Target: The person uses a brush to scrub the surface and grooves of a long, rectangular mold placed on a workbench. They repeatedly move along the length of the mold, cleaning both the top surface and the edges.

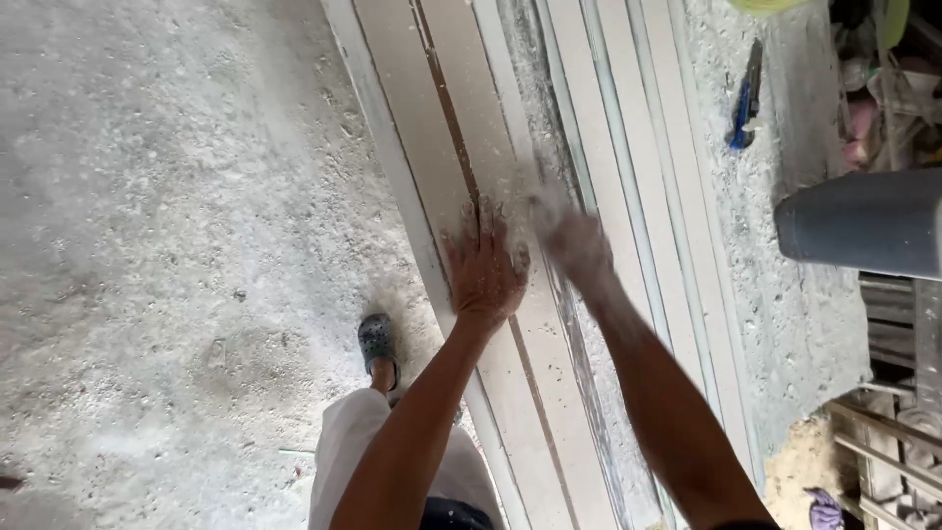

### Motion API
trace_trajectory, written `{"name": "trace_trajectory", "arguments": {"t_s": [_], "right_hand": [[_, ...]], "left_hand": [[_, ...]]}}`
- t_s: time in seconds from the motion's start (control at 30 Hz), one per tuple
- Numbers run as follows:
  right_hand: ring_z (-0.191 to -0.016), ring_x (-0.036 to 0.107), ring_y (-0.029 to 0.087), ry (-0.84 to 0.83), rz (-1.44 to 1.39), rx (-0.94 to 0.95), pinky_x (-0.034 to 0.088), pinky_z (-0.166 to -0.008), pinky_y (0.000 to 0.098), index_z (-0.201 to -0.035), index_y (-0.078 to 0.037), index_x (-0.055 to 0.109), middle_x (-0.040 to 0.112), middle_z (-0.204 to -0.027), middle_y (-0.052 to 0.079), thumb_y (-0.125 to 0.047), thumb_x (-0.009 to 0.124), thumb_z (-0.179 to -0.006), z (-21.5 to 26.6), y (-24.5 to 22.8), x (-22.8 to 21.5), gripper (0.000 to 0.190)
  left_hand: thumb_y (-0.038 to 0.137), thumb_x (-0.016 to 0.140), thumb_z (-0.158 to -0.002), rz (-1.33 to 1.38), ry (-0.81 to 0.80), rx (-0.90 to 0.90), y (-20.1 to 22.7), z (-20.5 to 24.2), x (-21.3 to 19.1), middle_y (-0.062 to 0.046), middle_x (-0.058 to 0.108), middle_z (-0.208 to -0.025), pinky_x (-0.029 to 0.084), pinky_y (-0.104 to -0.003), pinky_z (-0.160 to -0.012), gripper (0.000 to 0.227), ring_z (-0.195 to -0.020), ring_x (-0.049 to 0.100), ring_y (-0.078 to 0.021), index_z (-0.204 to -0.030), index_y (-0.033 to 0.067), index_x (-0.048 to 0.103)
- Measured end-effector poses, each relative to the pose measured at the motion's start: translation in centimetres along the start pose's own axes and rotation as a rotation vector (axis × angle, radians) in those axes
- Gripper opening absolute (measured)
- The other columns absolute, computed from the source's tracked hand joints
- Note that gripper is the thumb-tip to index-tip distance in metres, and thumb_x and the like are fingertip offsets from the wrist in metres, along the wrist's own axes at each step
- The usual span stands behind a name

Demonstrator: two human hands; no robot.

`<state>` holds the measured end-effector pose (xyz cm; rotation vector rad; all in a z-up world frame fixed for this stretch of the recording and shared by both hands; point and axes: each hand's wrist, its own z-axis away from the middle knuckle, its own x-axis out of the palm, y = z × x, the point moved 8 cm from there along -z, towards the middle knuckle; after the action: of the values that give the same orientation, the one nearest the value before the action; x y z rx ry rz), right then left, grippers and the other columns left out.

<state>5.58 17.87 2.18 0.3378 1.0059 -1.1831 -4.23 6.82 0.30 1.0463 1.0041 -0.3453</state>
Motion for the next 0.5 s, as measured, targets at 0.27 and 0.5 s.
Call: {"name": "trace_trajectory", "arguments": {"t_s": [0.27, 0.5], "right_hand": [[-0.031, 0.054, 0.014, 0.028, -0.082, 0.113, 0.046, -0.023, 0.0302, -0.166, -0.016, 0.032, 0.07, -0.059, 0.011, -0.04, 0.043, -0.101, 14.3, 4.5, 2.4, 0.069], [-0.032, 0.038, 0.012, 0.043, 0.14, -0.105, 0.034, -0.022, 0.0269, -0.158, -0.015, 0.039, 0.062, -0.058, 0.015, -0.032, 0.042, -0.112, -0.3, -6.2, -2.8, 0.05]], "left_hand": [[0.048, 0.032, -0.102, -0.073, -0.23, -0.032, 0.1, 0.5, -0.1, -0.013, 0.006, -0.173, -0.001, -0.061, -0.124, 0.07, -0.159, 0.005, -0.0356, -0.158, 0.0054, 0.031], [0.053, 0.025, -0.104, 0.028, 0.092, 0.028, -0.7, 0.5, -0.5, -0.011, 0.007, -0.172, -0.001, -0.06, -0.127, 0.075, -0.159, 0.01, -0.0319, -0.163, 0.0064, 0.027]]}}
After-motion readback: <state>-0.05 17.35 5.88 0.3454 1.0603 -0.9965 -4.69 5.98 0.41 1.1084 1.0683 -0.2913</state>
